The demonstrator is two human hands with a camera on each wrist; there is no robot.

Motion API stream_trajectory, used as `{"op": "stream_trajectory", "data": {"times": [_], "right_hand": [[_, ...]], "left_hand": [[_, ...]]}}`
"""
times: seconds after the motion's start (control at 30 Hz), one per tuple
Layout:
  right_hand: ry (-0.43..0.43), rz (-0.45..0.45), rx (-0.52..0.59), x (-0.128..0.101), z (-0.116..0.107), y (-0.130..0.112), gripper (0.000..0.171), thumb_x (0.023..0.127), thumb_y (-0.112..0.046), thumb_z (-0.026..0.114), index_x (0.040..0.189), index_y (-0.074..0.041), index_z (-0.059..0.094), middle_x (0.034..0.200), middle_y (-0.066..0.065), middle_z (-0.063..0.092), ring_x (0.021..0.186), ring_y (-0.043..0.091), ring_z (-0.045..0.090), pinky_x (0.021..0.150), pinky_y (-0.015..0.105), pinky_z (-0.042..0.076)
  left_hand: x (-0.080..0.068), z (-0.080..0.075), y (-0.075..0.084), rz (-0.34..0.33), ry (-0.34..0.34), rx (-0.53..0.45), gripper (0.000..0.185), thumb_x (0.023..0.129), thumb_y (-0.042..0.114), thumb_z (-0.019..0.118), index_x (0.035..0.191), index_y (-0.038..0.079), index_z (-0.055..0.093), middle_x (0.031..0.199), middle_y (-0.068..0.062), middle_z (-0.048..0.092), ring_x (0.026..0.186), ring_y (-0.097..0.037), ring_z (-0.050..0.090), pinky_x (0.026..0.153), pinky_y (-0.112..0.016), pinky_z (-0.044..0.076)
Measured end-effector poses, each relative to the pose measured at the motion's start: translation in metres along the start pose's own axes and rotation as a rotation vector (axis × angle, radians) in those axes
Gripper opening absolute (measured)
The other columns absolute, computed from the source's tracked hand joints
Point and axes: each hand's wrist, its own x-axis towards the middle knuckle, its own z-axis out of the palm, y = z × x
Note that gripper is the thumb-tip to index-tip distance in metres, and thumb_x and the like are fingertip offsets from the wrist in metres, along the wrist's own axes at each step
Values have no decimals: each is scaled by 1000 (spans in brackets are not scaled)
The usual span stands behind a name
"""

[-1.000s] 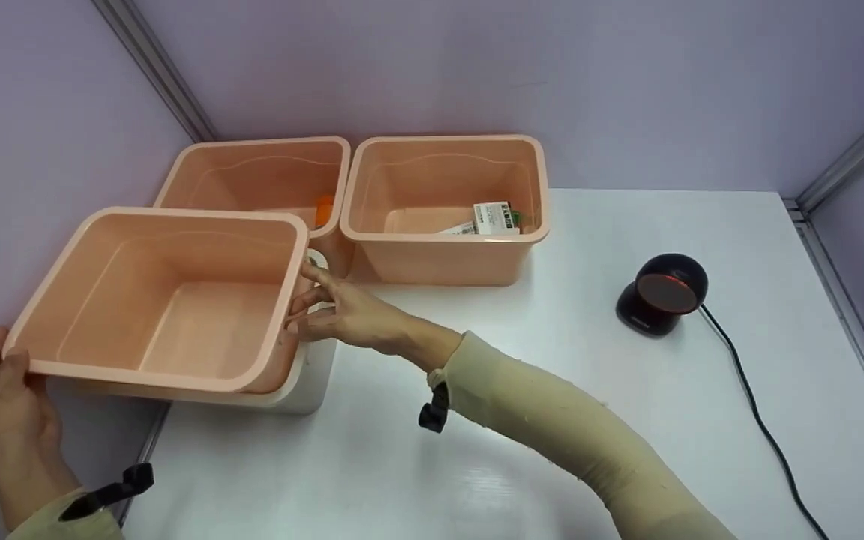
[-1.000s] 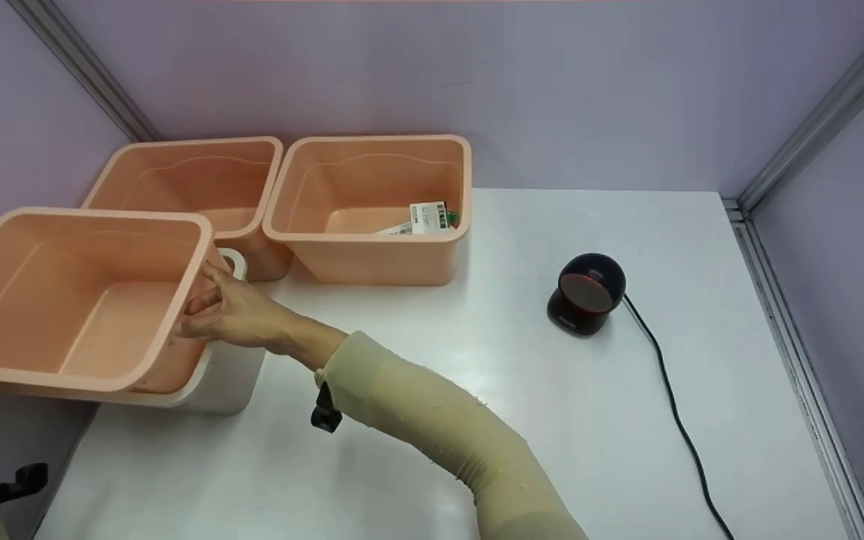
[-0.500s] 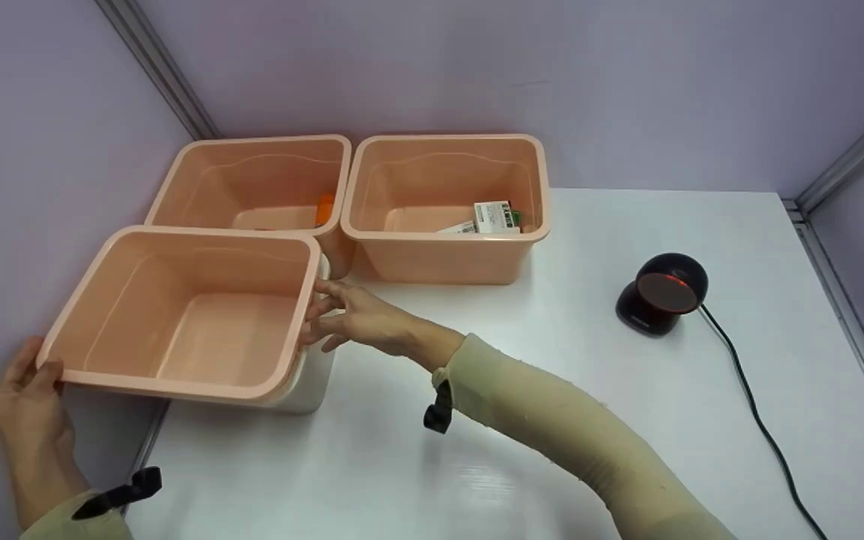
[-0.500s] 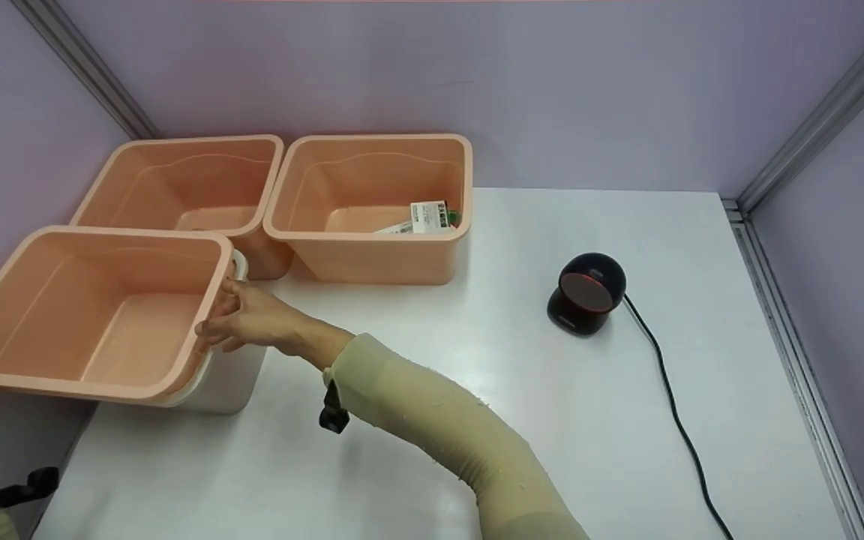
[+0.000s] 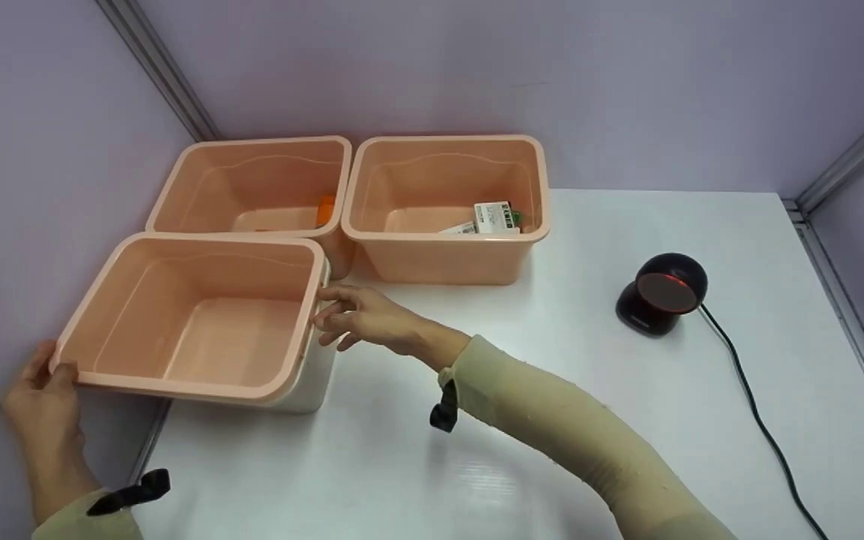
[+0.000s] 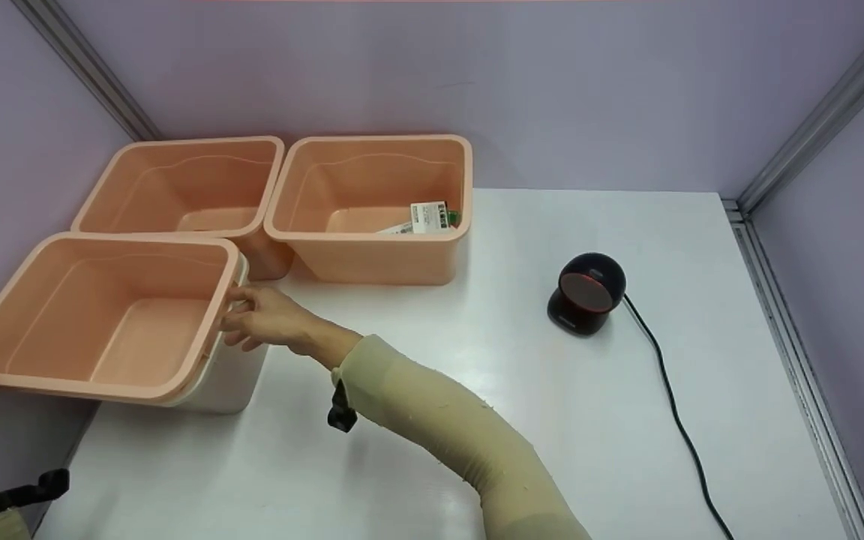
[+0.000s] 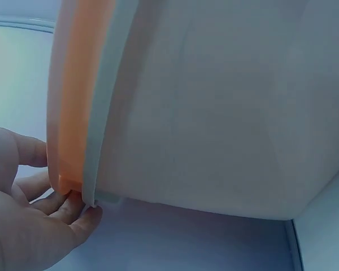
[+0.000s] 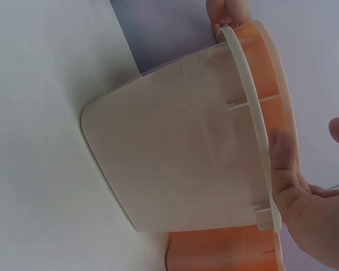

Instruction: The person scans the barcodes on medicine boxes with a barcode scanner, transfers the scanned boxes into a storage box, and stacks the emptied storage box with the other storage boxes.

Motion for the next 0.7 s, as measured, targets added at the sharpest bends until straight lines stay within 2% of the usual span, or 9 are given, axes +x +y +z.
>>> {"op": "stream_trajectory", "data": {"times": [0.07,0.17,0.27,0.4,0.5,0.63,0.7], "right_hand": [[-4,-2,-10,-1,-1,0,50,92,-14,56,140,-8,40,114,14,62,99,29,67,75,33,58],[-9,-11,-40,-2,-3,1,49,93,-15,55,139,-10,42,110,9,62,99,29,66,75,34,58],[-5,-30,-83,-6,-7,1,45,93,-15,54,137,-11,44,106,6,62,99,29,66,77,36,58],[12,-58,-150,-11,-14,3,39,93,-13,53,132,-12,49,105,5,61,97,26,67,76,35,58],[37,-65,-199,-16,-21,5,33,93,-13,53,127,-13,54,105,4,62,94,22,66,73,32,58],[78,-74,-275,-22,-31,4,26,92,-15,55,117,-14,60,105,2,63,92,20,65,72,31,58],[93,-89,-310,-26,-37,2,23,91,-15,56,113,-15,62,104,1,64,93,22,64,73,31,57]], "left_hand": [[-3,0,0,13,-3,32,51,93,4,46,141,24,42,153,10,27,137,-3,29,113,-15,28],[-7,1,-3,74,12,113,49,93,8,47,141,20,42,153,6,30,136,-3,31,112,-14,29],[-10,3,-7,230,56,310,47,92,11,47,138,15,47,148,-2,40,128,-5,41,107,-10,33],[-15,7,-10,486,144,545,43,88,12,48,130,5,55,137,-16,52,123,-20,48,102,-25,38],[-22,11,-8,612,179,571,40,86,10,49,123,-1,59,129,-21,56,123,-33,50,106,-38,37],[-33,17,-3,705,186,604,38,85,10,52,118,-5,60,124,-25,59,119,-41,50,103,-46,29],[-40,22,0,734,159,628,38,86,11,52,120,-6,59,124,-26,58,119,-43,49,99,-49,26]]}}
